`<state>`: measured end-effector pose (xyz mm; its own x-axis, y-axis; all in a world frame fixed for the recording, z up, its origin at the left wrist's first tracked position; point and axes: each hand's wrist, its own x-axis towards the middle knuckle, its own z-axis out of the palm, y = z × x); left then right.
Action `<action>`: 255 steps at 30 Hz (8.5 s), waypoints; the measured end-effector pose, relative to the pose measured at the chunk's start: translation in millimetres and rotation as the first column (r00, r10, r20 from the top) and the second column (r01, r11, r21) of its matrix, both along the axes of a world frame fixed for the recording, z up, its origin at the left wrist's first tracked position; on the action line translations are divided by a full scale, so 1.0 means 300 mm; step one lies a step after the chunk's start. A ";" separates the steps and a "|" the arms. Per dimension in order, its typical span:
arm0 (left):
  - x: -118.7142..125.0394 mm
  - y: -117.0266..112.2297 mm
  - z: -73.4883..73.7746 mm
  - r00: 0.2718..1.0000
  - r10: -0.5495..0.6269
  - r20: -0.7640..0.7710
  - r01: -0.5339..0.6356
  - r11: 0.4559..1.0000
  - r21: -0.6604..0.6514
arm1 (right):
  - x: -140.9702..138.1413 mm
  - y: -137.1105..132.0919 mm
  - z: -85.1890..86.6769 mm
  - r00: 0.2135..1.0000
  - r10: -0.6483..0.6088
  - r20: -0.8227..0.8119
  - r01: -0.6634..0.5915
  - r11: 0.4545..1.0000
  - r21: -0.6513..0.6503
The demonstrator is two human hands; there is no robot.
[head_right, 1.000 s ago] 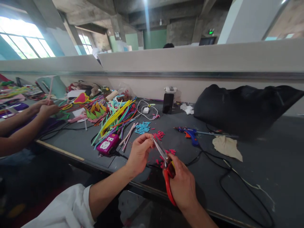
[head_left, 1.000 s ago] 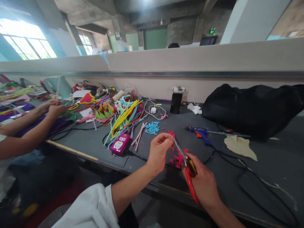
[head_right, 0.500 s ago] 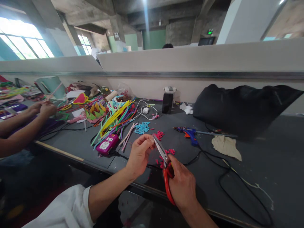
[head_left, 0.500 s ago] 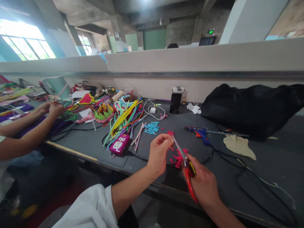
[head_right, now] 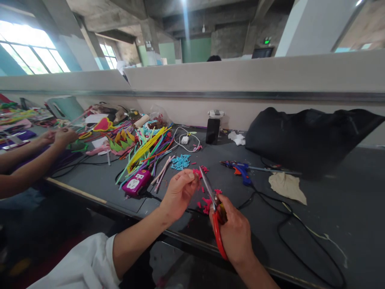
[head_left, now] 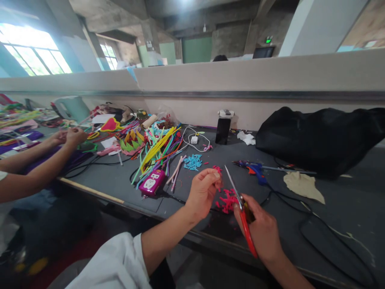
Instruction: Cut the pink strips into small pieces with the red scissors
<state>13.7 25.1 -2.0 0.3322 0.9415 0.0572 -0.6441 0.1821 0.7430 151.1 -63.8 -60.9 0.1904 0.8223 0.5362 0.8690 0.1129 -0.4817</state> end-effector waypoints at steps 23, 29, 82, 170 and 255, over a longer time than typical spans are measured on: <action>-0.008 0.012 -0.006 0.982 -0.181 0.051 0.183 0.982 -0.037 | 0.017 -0.010 0.018 0.997 0.048 0.067 -0.049 0.999 0.002; -0.011 0.012 -0.007 0.983 -0.180 0.047 0.180 0.984 -0.008 | 0.014 -0.014 0.027 0.998 0.046 0.052 -0.045 0.999 -0.009; -0.043 0.173 -0.156 0.085 0.762 -0.642 0.811 0.321 0.489 | 0.082 -0.027 0.045 0.995 -0.078 -0.068 0.077 0.997 -0.007; -0.004 -0.016 -0.014 0.695 -0.573 -0.434 0.598 0.796 -0.094 | 0.026 -0.031 0.127 0.969 0.106 -0.222 -0.089 0.992 0.085; 0.001 -0.039 0.021 0.994 0.080 -0.078 -0.077 0.996 0.046 | 0.013 -0.008 0.016 0.993 -0.020 0.114 0.011 0.997 0.078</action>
